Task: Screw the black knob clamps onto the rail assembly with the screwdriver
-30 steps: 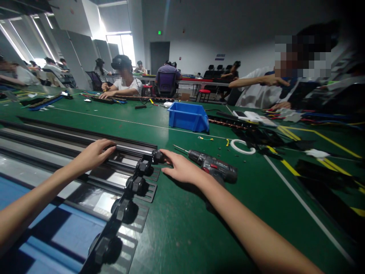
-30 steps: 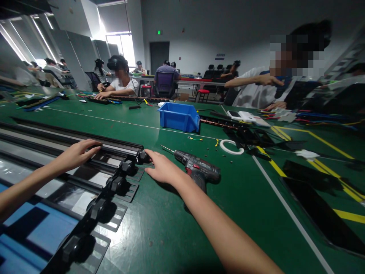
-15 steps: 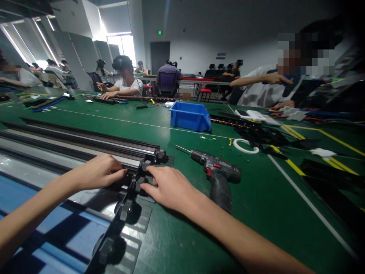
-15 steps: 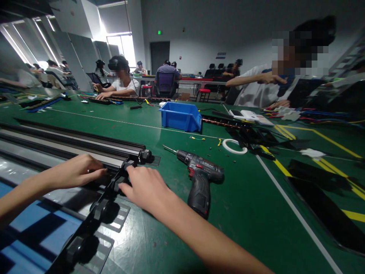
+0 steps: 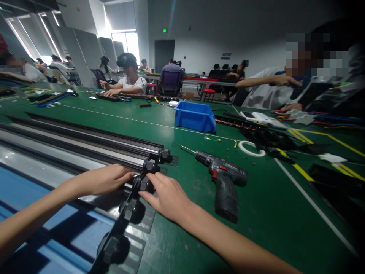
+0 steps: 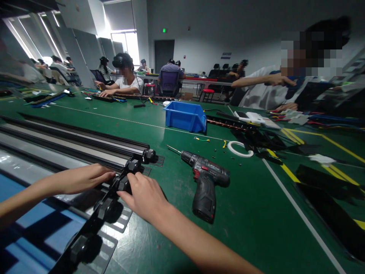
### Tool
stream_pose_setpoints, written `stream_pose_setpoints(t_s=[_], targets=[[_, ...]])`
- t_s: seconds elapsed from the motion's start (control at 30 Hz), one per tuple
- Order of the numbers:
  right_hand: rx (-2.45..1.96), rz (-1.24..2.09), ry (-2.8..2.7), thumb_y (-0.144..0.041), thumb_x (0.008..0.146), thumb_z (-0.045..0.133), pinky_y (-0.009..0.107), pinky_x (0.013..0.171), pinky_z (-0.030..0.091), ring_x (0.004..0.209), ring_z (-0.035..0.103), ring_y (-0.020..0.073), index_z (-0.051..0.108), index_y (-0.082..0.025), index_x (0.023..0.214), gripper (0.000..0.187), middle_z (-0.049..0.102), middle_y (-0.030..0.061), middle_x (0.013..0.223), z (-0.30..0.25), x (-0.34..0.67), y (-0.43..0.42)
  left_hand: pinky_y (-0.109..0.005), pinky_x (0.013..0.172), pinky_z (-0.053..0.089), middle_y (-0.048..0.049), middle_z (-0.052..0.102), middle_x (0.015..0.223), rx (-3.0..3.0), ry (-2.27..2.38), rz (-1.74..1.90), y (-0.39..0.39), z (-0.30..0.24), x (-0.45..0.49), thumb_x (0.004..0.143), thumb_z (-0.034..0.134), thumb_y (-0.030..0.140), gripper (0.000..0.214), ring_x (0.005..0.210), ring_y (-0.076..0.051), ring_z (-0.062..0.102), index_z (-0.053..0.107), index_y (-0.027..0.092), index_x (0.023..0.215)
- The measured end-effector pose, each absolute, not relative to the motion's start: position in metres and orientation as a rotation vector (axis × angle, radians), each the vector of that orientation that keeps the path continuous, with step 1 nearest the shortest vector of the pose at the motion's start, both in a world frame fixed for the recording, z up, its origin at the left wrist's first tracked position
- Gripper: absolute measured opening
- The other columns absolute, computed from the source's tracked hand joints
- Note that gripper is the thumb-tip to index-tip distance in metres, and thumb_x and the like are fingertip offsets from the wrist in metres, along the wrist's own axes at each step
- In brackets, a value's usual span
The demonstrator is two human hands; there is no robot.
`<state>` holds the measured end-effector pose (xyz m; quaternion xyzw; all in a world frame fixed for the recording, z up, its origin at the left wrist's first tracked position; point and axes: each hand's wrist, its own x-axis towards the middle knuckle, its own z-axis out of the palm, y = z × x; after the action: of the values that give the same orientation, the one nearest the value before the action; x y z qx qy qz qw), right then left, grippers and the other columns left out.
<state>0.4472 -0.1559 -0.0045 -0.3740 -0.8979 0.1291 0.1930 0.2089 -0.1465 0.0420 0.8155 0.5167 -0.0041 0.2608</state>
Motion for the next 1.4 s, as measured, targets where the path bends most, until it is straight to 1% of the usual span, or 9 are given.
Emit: stream_pose_setpoints(t_s=[0.27, 0.43, 0.53, 0.8, 1.13, 1.4], targets=[[-1.038, 0.381, -2.518, -0.05, 0.094, 0.058, 0.033, 0.072, 0.048, 0.085, 0.065, 0.0224, 0.057, -0.018, 0.106, 0.034, 0.065, 0.0066, 0.096, -0.0072, 0.4475, -0.1543, -0.025, 0.062, 0.038, -0.0026, 0.064, 0.072, 2.22, 1.416, -0.008, -0.1482, 0.0425, 0.2102, 0.101, 0.029, 0.039, 0.043, 0.064, -0.014, 0.056, 0.059, 0.018, 0.078], [-1.053, 0.404, -2.533, -0.05, 0.092, 0.059, 0.035, 0.076, 0.049, 0.093, 0.066, 0.0248, 0.055, -0.019, 0.108, 0.035, 0.067, 0.0075, 0.103, -0.0078, 0.4442, -0.1523, -0.025, 0.061, 0.038, -0.0019, 0.063, 0.069, 2.227, 1.417, -0.016, -0.1475, 0.0408, 0.2096, 0.1, 0.03, 0.039, 0.043, 0.06, -0.014, 0.054, 0.058, 0.018, 0.075], [-1.076, 0.381, -2.543, -0.049, 0.09, 0.06, 0.037, 0.078, 0.05, 0.096, 0.067, 0.0265, 0.053, -0.019, 0.105, 0.034, 0.068, 0.0078, 0.103, -0.0106, 0.4402, -0.151, -0.026, 0.062, 0.038, -0.0021, 0.063, 0.069, 2.242, 1.42, -0.024, -0.1464, 0.0395, 0.2088, 0.1, 0.03, 0.038, 0.043, 0.061, -0.014, 0.055, 0.058, 0.018, 0.075], [-1.054, 0.325, -2.591, -0.049, 0.092, 0.057, 0.037, 0.075, 0.05, 0.093, 0.067, 0.0262, 0.05, -0.019, 0.105, 0.033, 0.068, 0.0083, 0.103, -0.0067, 0.4398, -0.1512, -0.026, 0.061, 0.039, -0.0024, 0.063, 0.07, 2.275, 1.361, -0.026, -0.1456, 0.0405, 0.2098, 0.099, 0.031, 0.036, 0.041, 0.061, -0.014, 0.055, 0.058, 0.018, 0.075], [-1.028, 0.331, -2.654, -0.048, 0.094, 0.053, 0.037, 0.074, 0.049, 0.092, 0.068, 0.0262, 0.05, -0.02, 0.106, 0.031, 0.069, 0.0082, 0.103, -0.0025, 0.4403, -0.1471, -0.026, 0.063, 0.039, -0.0028, 0.064, 0.071, 2.257, 1.399, -0.009, -0.147, 0.0428, 0.2124, 0.101, 0.03, 0.04, 0.045, 0.063, -0.015, 0.057, 0.06, 0.017, 0.077], [-1.05, 0.296, -2.663, -0.046, 0.094, 0.052, 0.037, 0.075, 0.049, 0.093, 0.068, 0.0269, 0.05, -0.019, 0.106, 0.03, 0.068, 0.0093, 0.104, -0.0032, 0.4383, -0.1489, -0.026, 0.06, 0.037, -0.0029, 0.063, 0.069, 2.266, 1.387, -0.032, -0.146, 0.0401, 0.2108, 0.1, 0.03, 0.038, 0.043, 0.06, -0.014, 0.054, 0.057, 0.017, 0.073]])
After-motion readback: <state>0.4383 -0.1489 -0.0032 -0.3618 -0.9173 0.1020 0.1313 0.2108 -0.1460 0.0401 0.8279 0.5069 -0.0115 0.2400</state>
